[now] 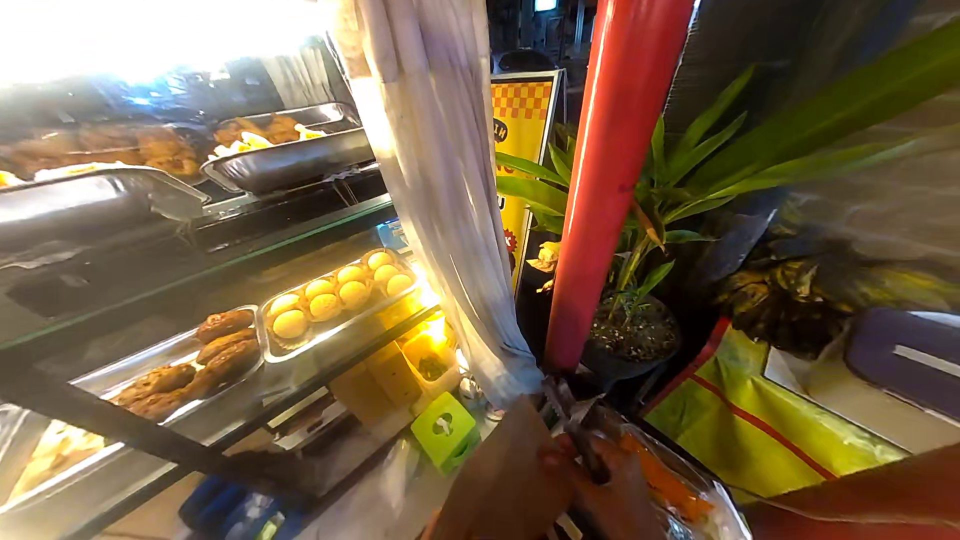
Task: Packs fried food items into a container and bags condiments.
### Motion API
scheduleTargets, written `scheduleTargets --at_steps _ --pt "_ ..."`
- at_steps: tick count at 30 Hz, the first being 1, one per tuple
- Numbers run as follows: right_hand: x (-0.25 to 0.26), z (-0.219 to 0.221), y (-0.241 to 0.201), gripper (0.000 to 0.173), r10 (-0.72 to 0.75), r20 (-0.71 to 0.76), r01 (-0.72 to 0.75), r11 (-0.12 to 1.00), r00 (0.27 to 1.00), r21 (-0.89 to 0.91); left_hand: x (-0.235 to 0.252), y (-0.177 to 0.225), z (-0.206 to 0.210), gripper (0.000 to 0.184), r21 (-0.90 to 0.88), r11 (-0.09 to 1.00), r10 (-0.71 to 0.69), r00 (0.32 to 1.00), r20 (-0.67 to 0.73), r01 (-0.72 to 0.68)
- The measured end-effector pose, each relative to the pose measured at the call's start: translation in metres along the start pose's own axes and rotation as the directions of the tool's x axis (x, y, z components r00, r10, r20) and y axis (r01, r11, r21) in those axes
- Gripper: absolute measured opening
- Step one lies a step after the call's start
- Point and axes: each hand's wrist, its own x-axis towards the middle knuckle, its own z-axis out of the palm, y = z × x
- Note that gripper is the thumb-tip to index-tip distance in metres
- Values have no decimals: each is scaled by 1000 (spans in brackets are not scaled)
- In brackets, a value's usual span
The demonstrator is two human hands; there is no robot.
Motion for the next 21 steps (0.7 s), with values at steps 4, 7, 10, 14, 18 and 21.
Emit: scheduleTargets --at_steps 4,7,10,14,18,21 --pt "-22 0 6 33 -182 1 179 968 983 -176 -2 -13 12 16 -153 984 -122 976 -178 95" --pt "-35 -12 16 27 -197 24 198 962 980 -188 3 -24 9 11 -35 998 -49 985 -168 44" --pt "-54 -26 19 31 -77 53 75 997 996 27 5 -28 3 8 5 1000 -21 992 -124 22" --pt "-89 -49 17 25 111 220 -192 900 969 391 -5 -11 -8 25 -194 966 -140 978 155 169" --pt "-140 -72 3 12 186 146 -237 738 972 632 -14 -8 -33 26 -172 970 -121 953 277 173" --pt "-192 -71 -11 12 196 -19 -159 843 980 514 -21 -16 -43 24 -32 978 -171 879 445 207"
